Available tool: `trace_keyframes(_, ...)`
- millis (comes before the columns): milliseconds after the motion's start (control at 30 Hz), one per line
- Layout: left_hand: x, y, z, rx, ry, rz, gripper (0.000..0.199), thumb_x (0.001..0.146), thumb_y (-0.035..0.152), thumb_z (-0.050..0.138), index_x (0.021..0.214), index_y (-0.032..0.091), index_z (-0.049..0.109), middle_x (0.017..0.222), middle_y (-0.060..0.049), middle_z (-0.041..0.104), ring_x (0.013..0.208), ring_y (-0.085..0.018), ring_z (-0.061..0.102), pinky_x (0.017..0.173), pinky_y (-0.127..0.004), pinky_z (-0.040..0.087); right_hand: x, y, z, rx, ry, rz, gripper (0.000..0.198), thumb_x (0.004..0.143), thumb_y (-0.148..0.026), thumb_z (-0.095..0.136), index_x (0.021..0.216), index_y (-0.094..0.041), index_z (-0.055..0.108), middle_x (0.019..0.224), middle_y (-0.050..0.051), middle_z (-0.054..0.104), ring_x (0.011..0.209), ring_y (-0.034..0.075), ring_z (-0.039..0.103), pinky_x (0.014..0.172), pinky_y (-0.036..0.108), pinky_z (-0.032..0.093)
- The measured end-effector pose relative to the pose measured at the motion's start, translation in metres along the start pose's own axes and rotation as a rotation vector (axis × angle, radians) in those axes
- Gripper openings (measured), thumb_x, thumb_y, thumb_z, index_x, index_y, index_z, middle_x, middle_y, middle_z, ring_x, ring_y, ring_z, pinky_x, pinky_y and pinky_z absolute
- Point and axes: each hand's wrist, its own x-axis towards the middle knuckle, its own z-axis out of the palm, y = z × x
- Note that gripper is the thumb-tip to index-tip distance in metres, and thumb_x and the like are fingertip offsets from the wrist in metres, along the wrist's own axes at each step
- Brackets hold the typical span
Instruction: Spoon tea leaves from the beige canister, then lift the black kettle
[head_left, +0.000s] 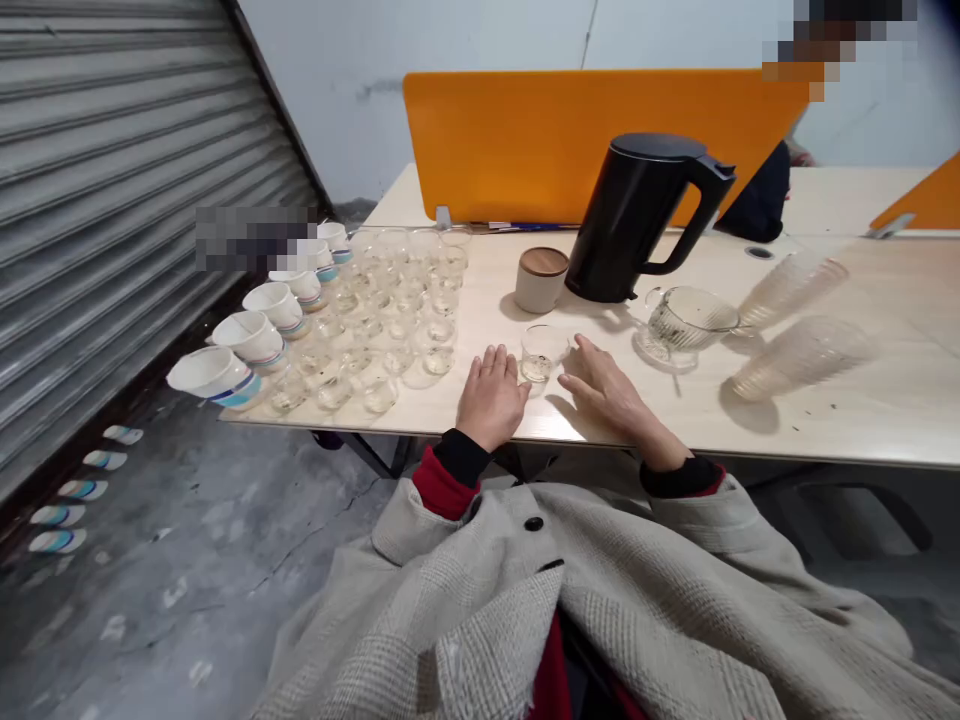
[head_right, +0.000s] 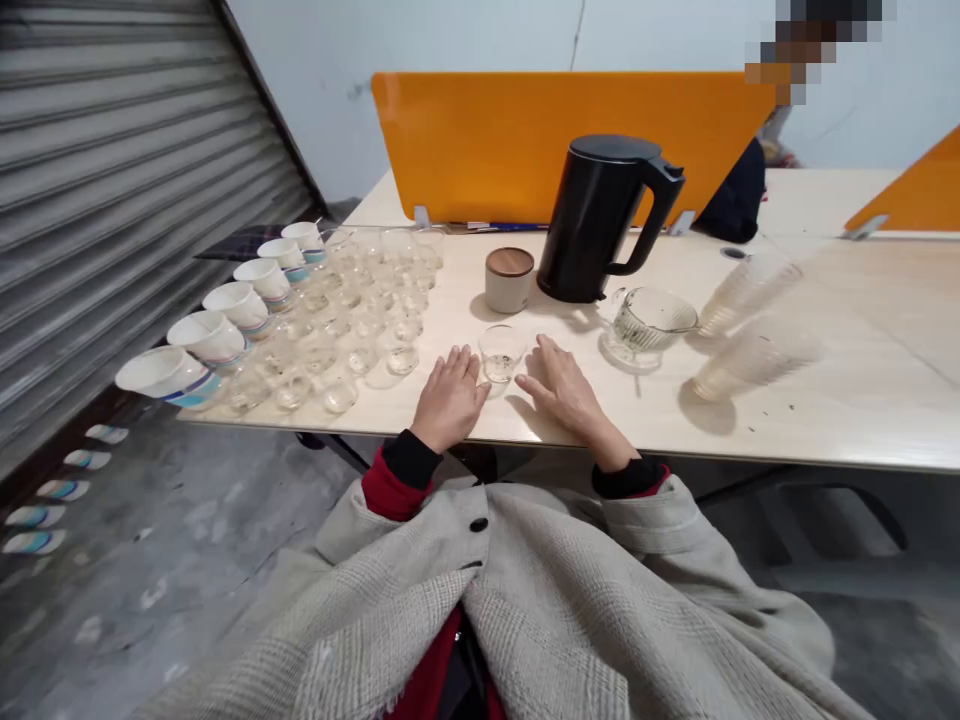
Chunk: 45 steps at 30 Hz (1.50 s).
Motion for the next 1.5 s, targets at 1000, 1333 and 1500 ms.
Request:
trace_keyframes(1000, -0.116, -0.020, 0.018, -0.250, 0.362, 0.524, 0.027, 0.106, 0.022, 0.054, 0.104, 0.019, 0.080, 0.109, -0.009, 0.082, 0.113, -0.024, 0.072, 0.105, -0.042, 0.059, 0.034, -0.164, 0.079, 0.675, -0.077, -0.150, 0.046, 0.080, -0.061, 0.083, 0.101, -0.025, 0.062, 0.106, 0.004, 0.067, 0.086, 0.021, 0.068, 0.084, 0.042, 0.066)
trace_keyframes(1333, -0.116, -0.023, 0.016, -0.254, 0.322, 0.512, 0.023, 0.104, 0.022, 0.057, 0.108, 0.020, 0.080, 0.110, -0.008, 0.083, 0.114, -0.024, 0.074, 0.103, -0.041, 0.061, 0.024, -0.156, 0.076, 0.730, -0.032, -0.126, 0.061, 0.079, -0.062, 0.086, 0.121, -0.024, 0.063, 0.129, 0.013, 0.066, 0.117, 0.030, 0.069, 0.098, 0.052, 0.066)
trace_keyframes(1500, -0.110, -0.021, 0.010, -0.295, 0.443, 0.506, 0.026, 0.107, 0.023, 0.054, 0.113, 0.019, 0.079, 0.122, -0.009, 0.083, 0.126, -0.025, 0.072, 0.104, -0.041, 0.062, -0.005, -0.122, 0.039, 0.605, 0.088, -0.119, 0.054, 0.092, -0.061, 0.075, 0.129, -0.023, 0.065, 0.130, 0.015, 0.071, 0.110, 0.030, 0.075, 0.092, 0.052, 0.068)
